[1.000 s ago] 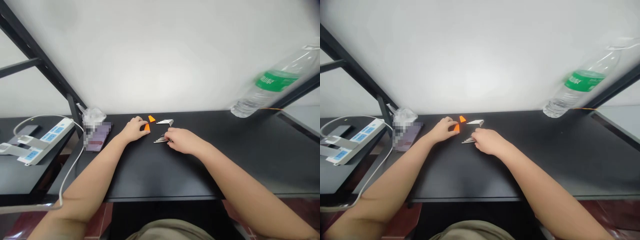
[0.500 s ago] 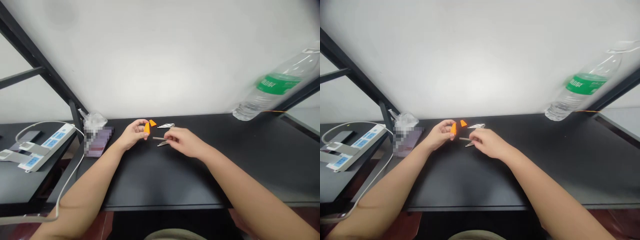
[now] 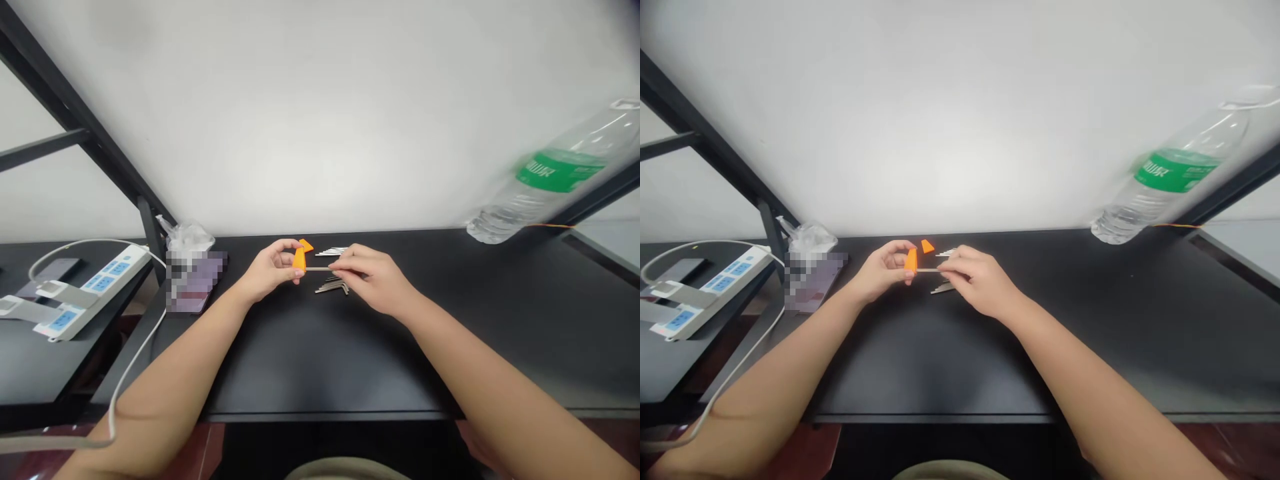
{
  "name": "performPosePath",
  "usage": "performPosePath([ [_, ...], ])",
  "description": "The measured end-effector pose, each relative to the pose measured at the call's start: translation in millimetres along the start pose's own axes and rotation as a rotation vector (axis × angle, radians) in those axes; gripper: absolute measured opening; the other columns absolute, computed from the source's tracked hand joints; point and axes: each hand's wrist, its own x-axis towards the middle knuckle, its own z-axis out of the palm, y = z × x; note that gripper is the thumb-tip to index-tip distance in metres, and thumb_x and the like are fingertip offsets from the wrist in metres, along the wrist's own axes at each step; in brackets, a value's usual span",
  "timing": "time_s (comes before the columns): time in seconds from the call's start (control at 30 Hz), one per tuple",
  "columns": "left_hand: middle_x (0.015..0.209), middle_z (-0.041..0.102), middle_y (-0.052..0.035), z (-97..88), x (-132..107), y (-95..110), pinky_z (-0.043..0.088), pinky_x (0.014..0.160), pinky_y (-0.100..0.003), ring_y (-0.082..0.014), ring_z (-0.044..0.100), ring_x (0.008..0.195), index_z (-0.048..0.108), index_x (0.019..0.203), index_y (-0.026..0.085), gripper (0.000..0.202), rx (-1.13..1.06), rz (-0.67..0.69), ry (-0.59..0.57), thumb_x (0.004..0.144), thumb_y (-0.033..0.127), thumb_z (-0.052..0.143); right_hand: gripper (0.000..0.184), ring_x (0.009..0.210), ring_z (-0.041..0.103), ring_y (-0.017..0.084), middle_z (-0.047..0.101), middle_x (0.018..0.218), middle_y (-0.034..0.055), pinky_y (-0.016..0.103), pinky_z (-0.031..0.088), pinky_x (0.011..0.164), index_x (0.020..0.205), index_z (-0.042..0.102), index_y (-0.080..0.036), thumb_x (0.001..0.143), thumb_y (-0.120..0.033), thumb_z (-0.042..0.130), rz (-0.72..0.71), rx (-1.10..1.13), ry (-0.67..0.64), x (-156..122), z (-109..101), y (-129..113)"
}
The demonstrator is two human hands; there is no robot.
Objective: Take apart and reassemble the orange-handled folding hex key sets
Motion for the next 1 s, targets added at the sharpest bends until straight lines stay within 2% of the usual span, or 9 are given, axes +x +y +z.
performPosePath([
  [0.13,0.081,0.069,-0.0013,3.3,-1,3,0.056,0.070,-0.029,-0.0136,0.066,0.067,0.053,0.124,0.017,0.061,0.060,0.004,0.018,0.073,0.023,0.087,0.023,0.081,0.064,0.018,0.069,0.099,0.0069,0.034,0.053,0.075,0.107,0.078,-0.024,0.099,-0.026,0.056,0.128,-0.006,-0.056,1,-1,1],
  [0.33,0.081,0.069,-0.0006,8.3,-3,2,0.057,0.072,-0.031,-0.0147,0.068,0.068,0.053,0.123,0.018,0.060,0.119,0.016,-0.001,0.074,0.025,0.087,0.019,0.075,0.064,0.017,0.070,0.092,0.0055,0.033,0.052,0.070,0.097,0.079,-0.022,0.093,-0.032,0.063,0.335,0.094,-0.123,2,0,10],
  [0.47,0.082,0.069,-0.0004,17.6,-6,-2,0.059,0.075,-0.034,-0.0165,0.070,0.071,0.052,0.123,0.018,0.058,0.187,0.013,-0.043,0.076,0.028,0.085,0.021,0.063,0.062,0.016,0.068,0.078,0.0032,0.031,0.052,0.059,0.100,0.075,-0.020,0.091,-0.037,0.066,0.511,0.324,-0.193,0,14,10],
  [0.57,0.089,0.072,-0.0019,24.4,-9,-2,0.058,0.084,-0.036,-0.0185,0.073,0.081,0.051,0.128,0.020,0.056,0.316,0.061,-0.078,0.081,0.031,0.080,0.020,0.065,0.064,0.016,0.069,0.080,0.0030,0.031,0.056,0.063,0.099,0.069,-0.018,0.090,-0.036,0.068,0.581,0.460,-0.185,-2,30,9],
  [0.63,0.094,0.074,-0.0027,26.6,-11,0,0.056,0.088,-0.035,-0.0188,0.072,0.086,0.051,0.133,0.022,0.055,0.491,0.092,-0.073,0.085,0.030,0.076,0.019,0.068,0.065,0.016,0.070,0.085,0.0034,0.032,0.058,0.068,0.099,0.066,-0.018,0.090,-0.035,0.068,0.573,0.470,-0.162,-3,37,9],
  [0.73,0.099,0.074,-0.0035,26.9,-12,2,0.054,0.082,-0.033,-0.0188,0.070,0.084,0.058,0.131,0.023,0.047,0.744,0.107,-0.069,0.086,0.023,0.069,0.018,0.071,0.066,0.016,0.070,0.088,0.0032,0.032,0.058,0.070,0.102,0.064,-0.020,0.092,-0.034,0.066,0.529,0.448,-0.167,-3,42,7],
  [0.87,0.103,0.073,-0.0046,27.4,-12,1,0.053,0.077,-0.031,-0.0195,0.069,0.084,0.059,0.131,0.023,0.050,0.741,0.083,-0.078,0.081,0.021,0.068,0.007,0.076,0.063,0.016,0.068,0.091,0.0028,0.031,0.053,0.073,0.096,0.065,-0.021,0.095,-0.025,0.059,0.354,0.198,-0.188,-3,43,0],
  [0.93,0.104,0.073,-0.0048,27.3,-12,1,0.053,0.077,-0.031,-0.0195,0.068,0.083,0.058,0.134,0.023,0.055,0.749,0.087,-0.089,0.080,0.022,0.070,0.010,0.080,0.062,0.016,0.067,0.095,0.0033,0.030,0.050,0.076,0.095,0.065,-0.021,0.096,-0.020,0.055,0.238,0.078,-0.186,-2,43,-3],
  [1.0,0.100,0.072,-0.0032,25.6,-12,2,0.051,0.076,-0.030,-0.0184,0.066,0.080,0.060,0.130,0.024,0.050,0.816,0.093,-0.088,0.081,0.021,0.067,0.013,0.083,0.061,0.016,0.067,0.096,0.0036,0.029,0.048,0.077,0.098,0.065,-0.021,0.097,-0.017,0.053,0.169,0.003,-0.204,-1,42,-3],
])
